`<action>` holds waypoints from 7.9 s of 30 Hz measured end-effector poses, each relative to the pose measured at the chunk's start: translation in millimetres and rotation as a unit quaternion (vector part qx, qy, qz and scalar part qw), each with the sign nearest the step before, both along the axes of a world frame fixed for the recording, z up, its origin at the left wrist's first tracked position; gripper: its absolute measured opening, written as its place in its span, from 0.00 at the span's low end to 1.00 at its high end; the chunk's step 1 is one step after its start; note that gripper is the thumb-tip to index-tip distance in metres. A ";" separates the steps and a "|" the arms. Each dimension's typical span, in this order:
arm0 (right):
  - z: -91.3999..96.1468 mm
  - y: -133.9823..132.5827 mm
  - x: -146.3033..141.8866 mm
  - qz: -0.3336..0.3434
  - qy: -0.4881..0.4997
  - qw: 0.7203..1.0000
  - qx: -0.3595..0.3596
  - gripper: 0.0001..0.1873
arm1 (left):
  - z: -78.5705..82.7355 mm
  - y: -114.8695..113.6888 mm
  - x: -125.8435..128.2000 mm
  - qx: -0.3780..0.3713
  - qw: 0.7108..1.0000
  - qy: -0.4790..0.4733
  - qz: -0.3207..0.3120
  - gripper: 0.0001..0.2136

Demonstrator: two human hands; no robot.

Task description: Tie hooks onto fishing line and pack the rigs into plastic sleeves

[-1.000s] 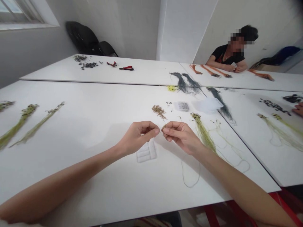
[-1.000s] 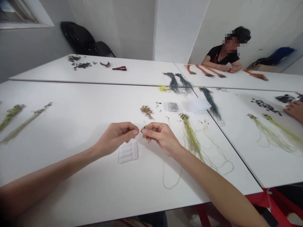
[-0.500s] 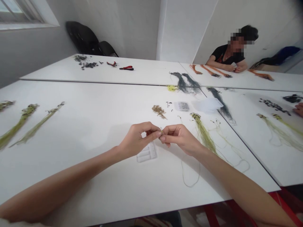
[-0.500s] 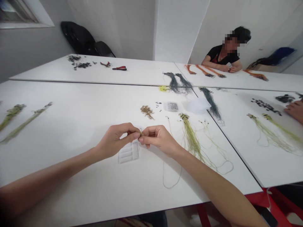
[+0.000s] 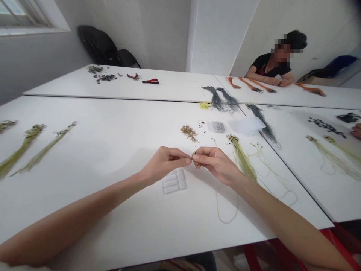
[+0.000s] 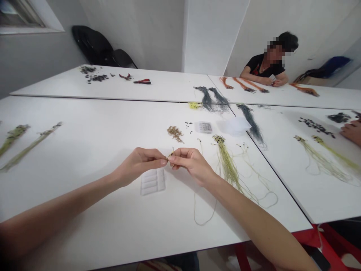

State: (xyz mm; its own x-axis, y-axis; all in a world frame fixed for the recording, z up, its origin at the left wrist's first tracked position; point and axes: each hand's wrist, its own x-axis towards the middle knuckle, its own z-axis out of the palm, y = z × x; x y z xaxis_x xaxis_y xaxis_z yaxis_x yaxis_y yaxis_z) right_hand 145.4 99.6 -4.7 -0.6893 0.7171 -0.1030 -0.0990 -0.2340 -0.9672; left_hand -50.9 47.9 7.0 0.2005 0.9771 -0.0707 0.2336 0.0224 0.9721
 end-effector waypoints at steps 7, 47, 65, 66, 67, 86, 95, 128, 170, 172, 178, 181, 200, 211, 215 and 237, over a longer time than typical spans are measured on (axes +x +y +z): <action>-2.1 -0.6 -0.4 -0.018 -0.004 1.000 0.016 0.11 | -2.4 0.2 2.5 -0.074 0.996 -0.057 0.007 0.10; -6.9 -2.1 -3.1 -0.082 0.031 0.995 0.051 0.06 | -4.0 -6.2 7.8 -0.026 0.996 -0.081 0.038 0.09; -6.3 2.4 -1.4 -0.079 0.081 0.994 -0.012 0.05 | -1.7 -6.3 3.2 0.074 0.984 -0.061 0.147 0.08; -6.6 2.5 -1.5 -0.089 0.085 0.992 -0.009 0.04 | -2.6 -5.9 3.2 0.065 0.986 -0.058 0.145 0.08; -6.9 2.6 -1.6 -0.100 0.089 0.991 -0.007 0.04 | -3.6 -5.7 3.2 0.057 0.987 -0.056 0.142 0.08; -0.6 2.6 0.2 -0.036 0.085 0.995 -0.047 0.04 | -5.4 -5.7 1.1 0.076 0.984 -0.090 0.135 0.08; -0.6 -1.0 2.1 0.060 0.051 0.995 -0.057 0.08 | -3.9 -3.8 1.3 0.082 0.983 -0.060 0.154 0.09; -2.7 -0.1 -0.1 -0.004 0.056 0.997 -0.047 0.09 | -5.1 -5.2 -0.3 0.148 0.973 -0.046 0.171 0.09; -4.2 3.0 -1.3 -0.137 0.108 0.984 -0.040 0.05 | -15.7 -7.4 4.6 0.176 0.962 0.204 -0.039 0.07; -3.8 4.6 0.5 -0.134 0.094 0.986 -0.036 0.06 | -14.7 -6.6 3.4 0.180 0.965 0.190 -0.020 0.07; -3.8 6.7 3.9 -0.067 0.031 0.997 -0.034 0.07 | -8.1 -3.3 -1.3 0.210 0.965 0.146 0.064 0.07; -3.6 5.0 3.9 -0.013 0.003 0.999 -0.038 0.08 | -7.5 -3.3 -1.5 0.226 0.961 0.143 0.066 0.07; -4.4 3.8 2.8 0.083 -0.013 0.995 -0.056 0.08 | -11.2 -2.3 0.2 0.203 0.969 0.131 0.049 0.07; -4.6 3.9 3.2 0.118 -0.013 0.992 -0.048 0.09 | -13.7 1.8 -2.3 0.142 0.985 0.098 0.017 0.09; -4.7 3.4 2.9 0.106 -0.005 0.992 -0.061 0.09 | -12.8 3.3 -3.6 0.109 0.993 0.053 0.014 0.11; -3.6 4.0 2.8 0.083 -0.002 0.994 -0.066 0.09 | -10.8 1.8 -5.1 0.179 0.978 0.109 -0.024 0.09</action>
